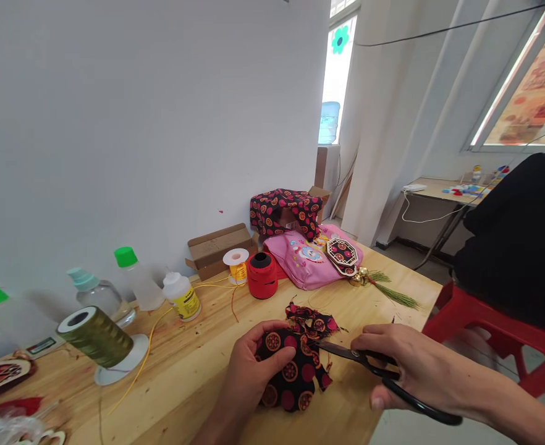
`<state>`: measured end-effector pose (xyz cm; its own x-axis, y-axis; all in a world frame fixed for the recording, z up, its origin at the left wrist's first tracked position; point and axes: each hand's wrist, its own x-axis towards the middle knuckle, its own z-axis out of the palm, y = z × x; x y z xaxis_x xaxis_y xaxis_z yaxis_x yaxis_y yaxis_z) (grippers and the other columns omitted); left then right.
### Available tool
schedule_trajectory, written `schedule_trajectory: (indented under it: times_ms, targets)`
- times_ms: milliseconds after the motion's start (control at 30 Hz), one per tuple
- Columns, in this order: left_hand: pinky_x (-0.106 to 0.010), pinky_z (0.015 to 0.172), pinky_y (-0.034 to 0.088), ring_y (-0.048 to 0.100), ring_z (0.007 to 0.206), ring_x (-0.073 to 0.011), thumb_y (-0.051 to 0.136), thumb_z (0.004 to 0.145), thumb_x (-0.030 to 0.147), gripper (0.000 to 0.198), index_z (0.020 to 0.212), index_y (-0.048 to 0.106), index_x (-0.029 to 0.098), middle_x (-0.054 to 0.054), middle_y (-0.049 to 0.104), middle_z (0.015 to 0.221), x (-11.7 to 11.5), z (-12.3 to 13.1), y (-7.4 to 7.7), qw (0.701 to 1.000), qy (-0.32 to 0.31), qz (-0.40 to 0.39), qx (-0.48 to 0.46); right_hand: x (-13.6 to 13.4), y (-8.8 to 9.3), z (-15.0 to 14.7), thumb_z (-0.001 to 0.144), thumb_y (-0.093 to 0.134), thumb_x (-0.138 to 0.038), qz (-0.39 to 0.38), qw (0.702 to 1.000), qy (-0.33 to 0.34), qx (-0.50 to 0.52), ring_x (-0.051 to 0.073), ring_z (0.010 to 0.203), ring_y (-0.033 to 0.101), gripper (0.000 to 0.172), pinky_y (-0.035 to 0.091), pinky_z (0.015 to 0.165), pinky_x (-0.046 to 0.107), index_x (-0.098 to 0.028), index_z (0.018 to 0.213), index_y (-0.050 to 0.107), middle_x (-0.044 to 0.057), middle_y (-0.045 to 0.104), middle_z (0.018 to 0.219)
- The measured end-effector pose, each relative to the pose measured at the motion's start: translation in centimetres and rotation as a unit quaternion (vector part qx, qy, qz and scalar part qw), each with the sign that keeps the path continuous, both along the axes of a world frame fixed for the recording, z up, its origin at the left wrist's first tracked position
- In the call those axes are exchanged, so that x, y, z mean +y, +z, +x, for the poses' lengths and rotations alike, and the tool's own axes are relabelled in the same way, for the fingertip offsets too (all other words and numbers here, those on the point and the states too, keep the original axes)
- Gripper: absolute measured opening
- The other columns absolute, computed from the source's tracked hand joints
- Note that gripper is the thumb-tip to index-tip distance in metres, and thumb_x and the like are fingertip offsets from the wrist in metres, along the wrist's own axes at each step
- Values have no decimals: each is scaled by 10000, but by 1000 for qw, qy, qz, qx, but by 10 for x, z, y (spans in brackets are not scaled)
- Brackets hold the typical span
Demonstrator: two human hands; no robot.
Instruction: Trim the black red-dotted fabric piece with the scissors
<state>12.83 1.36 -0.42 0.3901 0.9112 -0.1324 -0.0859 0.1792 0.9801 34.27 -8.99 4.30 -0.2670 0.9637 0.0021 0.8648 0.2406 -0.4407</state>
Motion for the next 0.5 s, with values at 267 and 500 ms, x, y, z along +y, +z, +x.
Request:
schedule_trajectory:
  times_ms: [267, 500]
  targets:
    - [-227, 514, 490, 608, 545, -133, 768, 514, 246, 301, 782, 652, 171, 24, 687, 611, 0, -1, 0, 1000, 0, -4, 6, -1, -6, -10, 784, 589, -429, 8, 997, -25, -77, 137, 510, 492, 250, 313, 455, 228, -180, 762, 583, 7, 571, 660]
    - [-226, 497, 475, 599, 523, -132, 771, 504, 257, 309, 774, 653, 165, 14, 689, 601, 0, 1, -6, 1000, 17, 2, -8, 1, -13, -19, 842, 508, -419, 43, 989, -27, -140, 168, 531, 576, 266, 323, 471, 260, -175, 763, 579, 29, 617, 667]
